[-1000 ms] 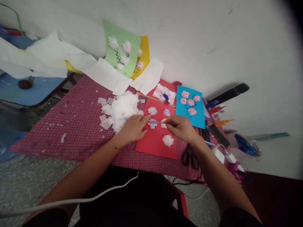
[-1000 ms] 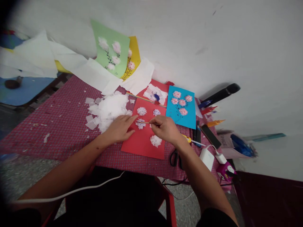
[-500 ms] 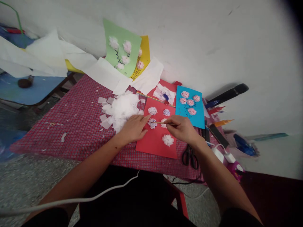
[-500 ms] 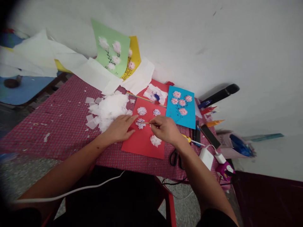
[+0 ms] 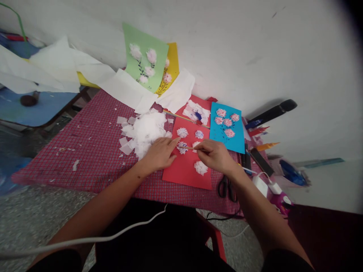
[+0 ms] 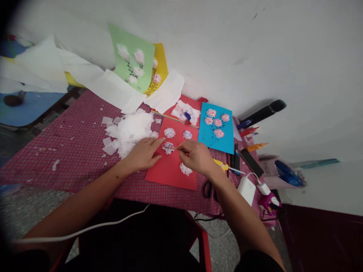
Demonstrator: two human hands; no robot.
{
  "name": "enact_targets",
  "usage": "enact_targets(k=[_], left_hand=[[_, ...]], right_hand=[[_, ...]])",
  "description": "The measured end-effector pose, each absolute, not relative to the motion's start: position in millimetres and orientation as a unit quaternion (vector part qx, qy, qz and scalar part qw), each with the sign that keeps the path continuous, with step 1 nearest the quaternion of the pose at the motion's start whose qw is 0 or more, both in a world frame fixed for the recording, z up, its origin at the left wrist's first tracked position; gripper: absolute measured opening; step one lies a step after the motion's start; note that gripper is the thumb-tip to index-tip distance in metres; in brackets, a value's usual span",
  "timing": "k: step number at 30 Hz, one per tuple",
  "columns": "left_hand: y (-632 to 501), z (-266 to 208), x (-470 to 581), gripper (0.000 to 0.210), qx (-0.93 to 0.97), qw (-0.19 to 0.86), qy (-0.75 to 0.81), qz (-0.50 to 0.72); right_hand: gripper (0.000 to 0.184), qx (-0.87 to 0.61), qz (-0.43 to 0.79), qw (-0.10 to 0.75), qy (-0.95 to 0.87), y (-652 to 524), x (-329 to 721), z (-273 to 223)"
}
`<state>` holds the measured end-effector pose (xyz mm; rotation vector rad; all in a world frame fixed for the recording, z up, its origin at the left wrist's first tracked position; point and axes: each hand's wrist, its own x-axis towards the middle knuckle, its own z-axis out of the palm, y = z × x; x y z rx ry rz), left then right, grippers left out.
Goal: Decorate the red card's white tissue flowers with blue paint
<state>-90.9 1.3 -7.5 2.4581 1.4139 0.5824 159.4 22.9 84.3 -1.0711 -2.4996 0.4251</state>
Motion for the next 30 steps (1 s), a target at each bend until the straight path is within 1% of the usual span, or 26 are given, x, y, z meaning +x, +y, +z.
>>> enact_targets(k=[12,18,24,27,30], left_hand=[[1.5,-6.1,-91.7,0.068,0.843,0.127,0.486,0.192],[1.7,-7.4,-91.4,0.069,0.844,0.123,0.485,0.194],[2.3,-8.6,-91.8,0.069,0.842,0.129,0.485,0.195],[2.7,-9.6,-92.2,0.069,0.843,0.128,0.484,0.196],[3.0,-9.3,-92.3,0.068,0.845,0.127,0.482,0.194]], right_hand=[[0.019,-0.387,0.157,0.195,-0.888,17.6,157.4,81.6],[0.019,-0.382,0.151,0.216,-0.886,15.2,161.1,81.0],[0.020,-0.386,0.155,0.200,-0.887,11.0,165.0,85.5],[0.019,-0.415,0.124,0.244,-0.868,23.2,176.3,95.9],[0.018,-0.493,0.056,0.298,-0.815,58.2,189.3,95.0]])
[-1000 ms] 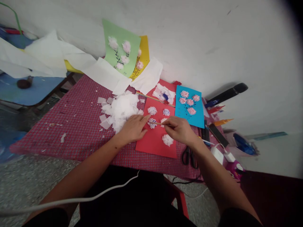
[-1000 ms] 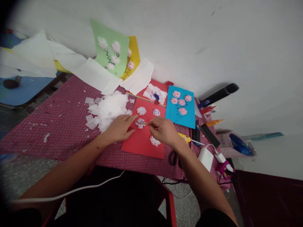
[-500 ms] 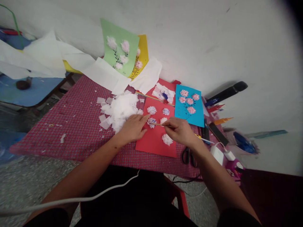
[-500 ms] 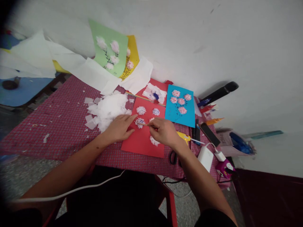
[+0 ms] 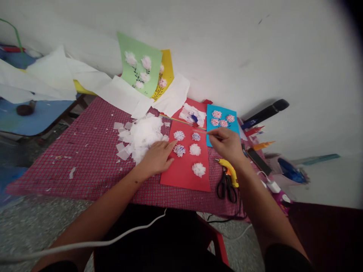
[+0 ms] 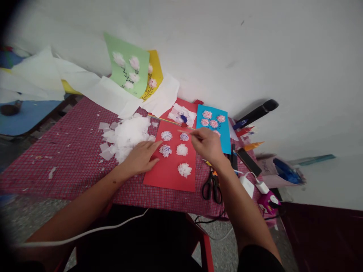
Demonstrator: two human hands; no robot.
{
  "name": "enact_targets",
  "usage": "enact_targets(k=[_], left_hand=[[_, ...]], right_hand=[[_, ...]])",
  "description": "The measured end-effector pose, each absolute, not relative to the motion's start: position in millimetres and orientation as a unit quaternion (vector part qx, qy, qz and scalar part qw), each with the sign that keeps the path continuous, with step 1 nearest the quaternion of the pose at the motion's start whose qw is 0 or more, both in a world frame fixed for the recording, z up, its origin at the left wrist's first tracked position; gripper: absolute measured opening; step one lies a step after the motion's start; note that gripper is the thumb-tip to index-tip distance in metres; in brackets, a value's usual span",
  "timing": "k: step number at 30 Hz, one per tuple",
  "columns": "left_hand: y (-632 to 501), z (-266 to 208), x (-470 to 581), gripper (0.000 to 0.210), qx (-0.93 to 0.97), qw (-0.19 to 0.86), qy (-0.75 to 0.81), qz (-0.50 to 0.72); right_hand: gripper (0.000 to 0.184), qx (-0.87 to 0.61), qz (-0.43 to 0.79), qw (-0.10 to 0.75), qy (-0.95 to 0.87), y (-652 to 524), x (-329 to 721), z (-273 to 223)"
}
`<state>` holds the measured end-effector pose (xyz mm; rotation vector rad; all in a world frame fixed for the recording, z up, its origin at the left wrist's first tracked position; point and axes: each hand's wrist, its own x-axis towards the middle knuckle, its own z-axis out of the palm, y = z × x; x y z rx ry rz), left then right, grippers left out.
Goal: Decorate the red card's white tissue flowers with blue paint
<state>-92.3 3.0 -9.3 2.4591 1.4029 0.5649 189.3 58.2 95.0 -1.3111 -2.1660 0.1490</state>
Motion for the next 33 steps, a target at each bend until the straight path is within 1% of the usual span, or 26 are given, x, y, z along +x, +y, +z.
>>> enact_targets(k=[4,9,18,20,24,26,30,33], left_hand=[[2.9,-7.5,-92.0,0.068,0.846,0.126,0.483,0.190],[2.9,-6.1,-91.8,0.067,0.843,0.131,0.485,0.190],[4.3,-12.4,-92.6,0.070,0.843,0.130,0.482,0.202],[4.5,-12.3,-92.6,0.070,0.845,0.128,0.480,0.199],[5.1,-11.9,-92.3,0.071,0.848,0.122,0.478,0.193],[5.2,-11.8,-92.4,0.070,0.848,0.121,0.480,0.191],[4.6,-10.1,-92.6,0.070,0.847,0.124,0.482,0.188],[4.0,-7.6,-92.2,0.070,0.846,0.122,0.486,0.183]], right_hand=[[0.025,-0.584,0.031,0.295,-0.756,120.6,198.4,66.9],[0.030,-0.634,0.042,0.281,-0.719,162.3,200.7,32.3],[0.029,-0.635,0.062,0.301,-0.709,159.1,207.0,26.5],[0.027,-0.635,0.069,0.323,-0.698,156.3,206.7,28.5],[0.025,-0.610,0.094,0.409,-0.672,130.0,208.0,38.6],[0.022,-0.597,0.117,0.431,-0.666,101.7,208.0,45.8],[0.013,-0.535,0.134,0.423,-0.719,28.2,200.1,55.9],[0.013,-0.452,0.102,0.395,-0.793,-15.0,187.3,53.4]])
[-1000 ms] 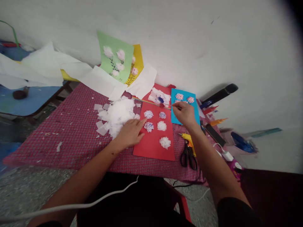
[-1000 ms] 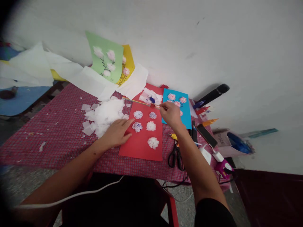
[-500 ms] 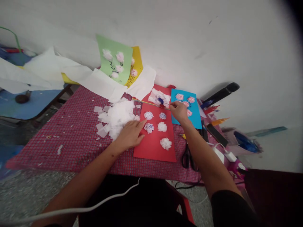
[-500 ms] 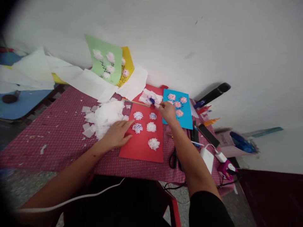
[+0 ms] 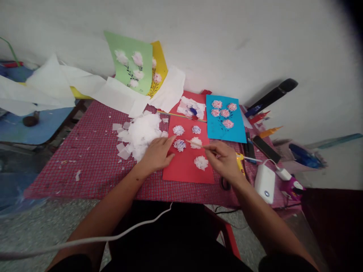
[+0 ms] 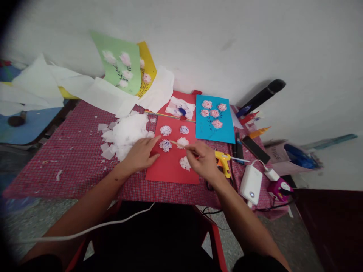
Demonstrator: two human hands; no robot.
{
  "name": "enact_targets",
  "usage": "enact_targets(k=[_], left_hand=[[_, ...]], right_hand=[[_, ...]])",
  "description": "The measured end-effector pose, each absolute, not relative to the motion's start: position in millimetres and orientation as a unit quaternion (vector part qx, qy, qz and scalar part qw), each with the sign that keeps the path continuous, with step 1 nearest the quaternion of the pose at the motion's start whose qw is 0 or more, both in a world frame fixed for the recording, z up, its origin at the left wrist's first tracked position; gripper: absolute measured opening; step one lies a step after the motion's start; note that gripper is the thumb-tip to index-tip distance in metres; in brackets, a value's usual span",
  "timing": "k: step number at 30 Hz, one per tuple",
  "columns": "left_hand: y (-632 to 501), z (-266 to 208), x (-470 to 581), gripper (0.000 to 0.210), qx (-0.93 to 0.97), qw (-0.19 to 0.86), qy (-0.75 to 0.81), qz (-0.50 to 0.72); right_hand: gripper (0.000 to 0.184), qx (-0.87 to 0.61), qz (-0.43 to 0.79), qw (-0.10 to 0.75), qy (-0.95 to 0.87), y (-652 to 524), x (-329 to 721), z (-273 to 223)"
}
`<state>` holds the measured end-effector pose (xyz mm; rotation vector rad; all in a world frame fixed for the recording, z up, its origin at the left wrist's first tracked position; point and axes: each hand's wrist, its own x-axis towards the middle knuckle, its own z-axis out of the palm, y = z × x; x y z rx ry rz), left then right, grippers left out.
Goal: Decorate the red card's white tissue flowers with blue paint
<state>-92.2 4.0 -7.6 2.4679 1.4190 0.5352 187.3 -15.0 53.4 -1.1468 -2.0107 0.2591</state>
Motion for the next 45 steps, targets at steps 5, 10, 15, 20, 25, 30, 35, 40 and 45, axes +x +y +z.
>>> enact_targets(k=[5,10,15,20,25,30,35,40,45], left_hand=[[4.0,-5.9,-91.6,0.072,0.844,0.124,0.490,0.181],[4.4,-7.5,-92.2,0.073,0.845,0.126,0.487,0.184],[4.1,-7.8,-92.3,0.074,0.845,0.122,0.486,0.185],[4.5,-7.8,-92.1,0.074,0.845,0.128,0.486,0.184],[4.3,-7.5,-92.3,0.073,0.845,0.129,0.483,0.187],[3.7,-5.6,-92.2,0.071,0.846,0.128,0.484,0.185],[4.2,-5.6,-92.1,0.071,0.845,0.126,0.486,0.182],[4.8,-6.7,-92.7,0.071,0.848,0.120,0.483,0.182],[4.6,-6.4,-92.6,0.073,0.847,0.119,0.487,0.178]], right_hand=[[0.017,-0.395,0.073,0.367,-0.839,-35.8,170.1,32.0],[0.015,-0.404,0.061,0.327,-0.852,-33.8,166.8,18.3],[0.016,-0.408,0.058,0.323,-0.852,-35.6,168.8,18.9],[0.019,-0.411,0.072,0.340,-0.843,-35.8,170.2,19.5],[0.019,-0.420,0.075,0.333,-0.841,-37.6,171.5,20.0],[0.016,-0.414,0.068,0.339,-0.842,-41.0,174.1,19.8],[0.017,-0.413,0.081,0.357,-0.834,-46.1,177.8,22.0],[0.019,-0.417,0.092,0.351,-0.833,-49.6,182.5,20.0],[0.016,-0.426,0.095,0.343,-0.832,-47.4,183.4,14.8]])
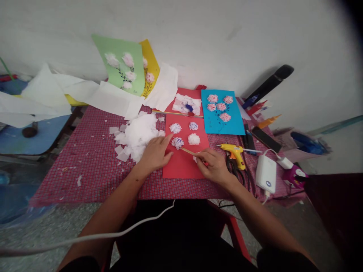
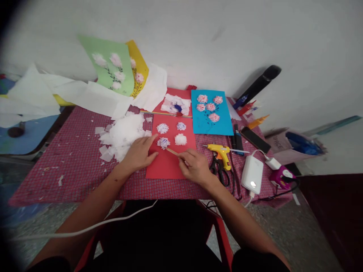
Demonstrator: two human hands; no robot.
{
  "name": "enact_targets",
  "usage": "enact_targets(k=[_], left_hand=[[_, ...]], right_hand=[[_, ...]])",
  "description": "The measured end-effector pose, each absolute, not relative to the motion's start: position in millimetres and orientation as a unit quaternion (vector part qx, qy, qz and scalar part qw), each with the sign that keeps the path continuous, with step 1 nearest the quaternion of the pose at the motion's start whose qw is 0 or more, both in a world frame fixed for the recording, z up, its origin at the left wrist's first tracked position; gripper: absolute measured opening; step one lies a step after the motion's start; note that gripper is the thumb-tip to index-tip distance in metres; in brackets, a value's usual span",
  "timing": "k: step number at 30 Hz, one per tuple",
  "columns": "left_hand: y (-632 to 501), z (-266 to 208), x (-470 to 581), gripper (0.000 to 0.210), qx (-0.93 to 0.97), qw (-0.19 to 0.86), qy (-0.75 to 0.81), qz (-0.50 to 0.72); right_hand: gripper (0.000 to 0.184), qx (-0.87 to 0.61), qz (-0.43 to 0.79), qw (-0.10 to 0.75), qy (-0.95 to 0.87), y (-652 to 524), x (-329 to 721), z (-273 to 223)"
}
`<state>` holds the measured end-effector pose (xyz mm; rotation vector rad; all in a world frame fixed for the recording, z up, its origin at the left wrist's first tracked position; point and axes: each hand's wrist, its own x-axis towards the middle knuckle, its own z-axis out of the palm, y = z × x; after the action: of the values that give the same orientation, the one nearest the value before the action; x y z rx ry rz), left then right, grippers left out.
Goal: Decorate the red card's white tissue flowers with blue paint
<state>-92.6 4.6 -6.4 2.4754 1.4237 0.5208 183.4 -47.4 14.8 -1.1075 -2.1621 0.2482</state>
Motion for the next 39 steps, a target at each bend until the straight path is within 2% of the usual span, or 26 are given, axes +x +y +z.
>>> enact_targets(k=[14,20,39], left_hand=[[4.9,-3.1,-92.2,0.071,0.848,0.123,0.486,0.174],[4.8,-3.1,-92.0,0.072,0.845,0.126,0.489,0.178],[6.0,-6.5,-93.9,0.071,0.849,0.127,0.478,0.185]], right_hand=[[0.011,-0.431,0.089,0.359,-0.823,-46.4,184.2,20.5],[0.015,-0.455,0.072,0.377,-0.804,-43.9,189.1,29.6],[0.017,-0.507,0.057,0.378,-0.772,-26.1,177.1,10.6]])
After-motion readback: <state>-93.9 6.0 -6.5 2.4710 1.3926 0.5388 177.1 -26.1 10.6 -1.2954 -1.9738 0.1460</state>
